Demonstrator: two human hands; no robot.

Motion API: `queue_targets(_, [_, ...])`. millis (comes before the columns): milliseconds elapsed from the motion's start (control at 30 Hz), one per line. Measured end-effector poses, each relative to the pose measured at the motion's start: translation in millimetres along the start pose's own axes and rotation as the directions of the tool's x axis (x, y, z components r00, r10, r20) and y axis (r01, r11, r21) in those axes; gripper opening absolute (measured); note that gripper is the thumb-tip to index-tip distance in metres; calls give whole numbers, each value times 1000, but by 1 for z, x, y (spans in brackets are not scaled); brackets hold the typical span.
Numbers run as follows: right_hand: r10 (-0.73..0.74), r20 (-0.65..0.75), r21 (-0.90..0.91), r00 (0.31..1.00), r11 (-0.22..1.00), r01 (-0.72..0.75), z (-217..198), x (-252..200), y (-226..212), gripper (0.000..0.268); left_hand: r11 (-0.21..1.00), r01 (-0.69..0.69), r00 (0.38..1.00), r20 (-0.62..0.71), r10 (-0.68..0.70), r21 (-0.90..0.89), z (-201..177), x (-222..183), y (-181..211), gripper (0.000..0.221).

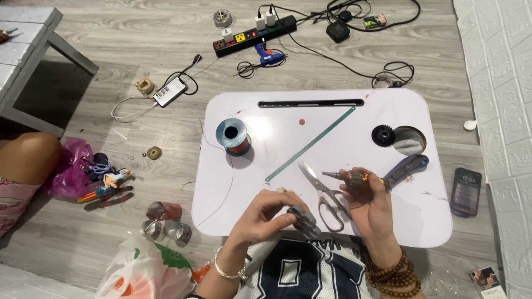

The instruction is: Assembling and repairing small mechanical components like motor armatures using hand tools.

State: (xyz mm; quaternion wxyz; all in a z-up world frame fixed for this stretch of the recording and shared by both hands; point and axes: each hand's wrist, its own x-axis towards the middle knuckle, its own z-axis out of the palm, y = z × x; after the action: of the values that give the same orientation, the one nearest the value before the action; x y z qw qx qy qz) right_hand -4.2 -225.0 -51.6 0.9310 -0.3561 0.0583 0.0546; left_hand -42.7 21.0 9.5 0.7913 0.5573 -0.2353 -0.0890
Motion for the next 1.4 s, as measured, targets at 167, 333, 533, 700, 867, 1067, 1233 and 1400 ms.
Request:
queue_targets(167, [-43,-23,-131,999,991,39,-1,-7,5,30,981,-180,975,-146,168,-75,3,13,-11,17])
queue_targets(333, [-63,-3,-201,998,978,62,-21,-16,13,35,983,-171,903,-389,181,59,-1,26,-10,19])
queue_targets(533, [-46,-13,-203,999,978,42,-52,-40,15,36,991,-119,842,-522,134,63,-1,32,-14,19])
queue_targets(700, [-6,0,-281,1000,960,6,-46,-52,14,41,986,-49,803,-581,133,158,4,36,-15,21])
queue_targets(867, [-45,130,-232,990,970,74,-32,-49,5,43,908,39,824,-527,208,418,8,42,-8,25])
queue_targets(1067, [-73,218,-241,973,962,126,0,-34,-18,46,749,108,877,-418,238,654,22,36,-7,25])
queue_targets(1233, [-89,37,-299,995,949,96,13,-6,-24,42,736,143,927,-351,135,662,21,31,-2,19])
queue_targets(1400, [-3,52,-285,999,958,17,20,7,-32,49,838,186,970,-230,-74,513,18,34,14,19])
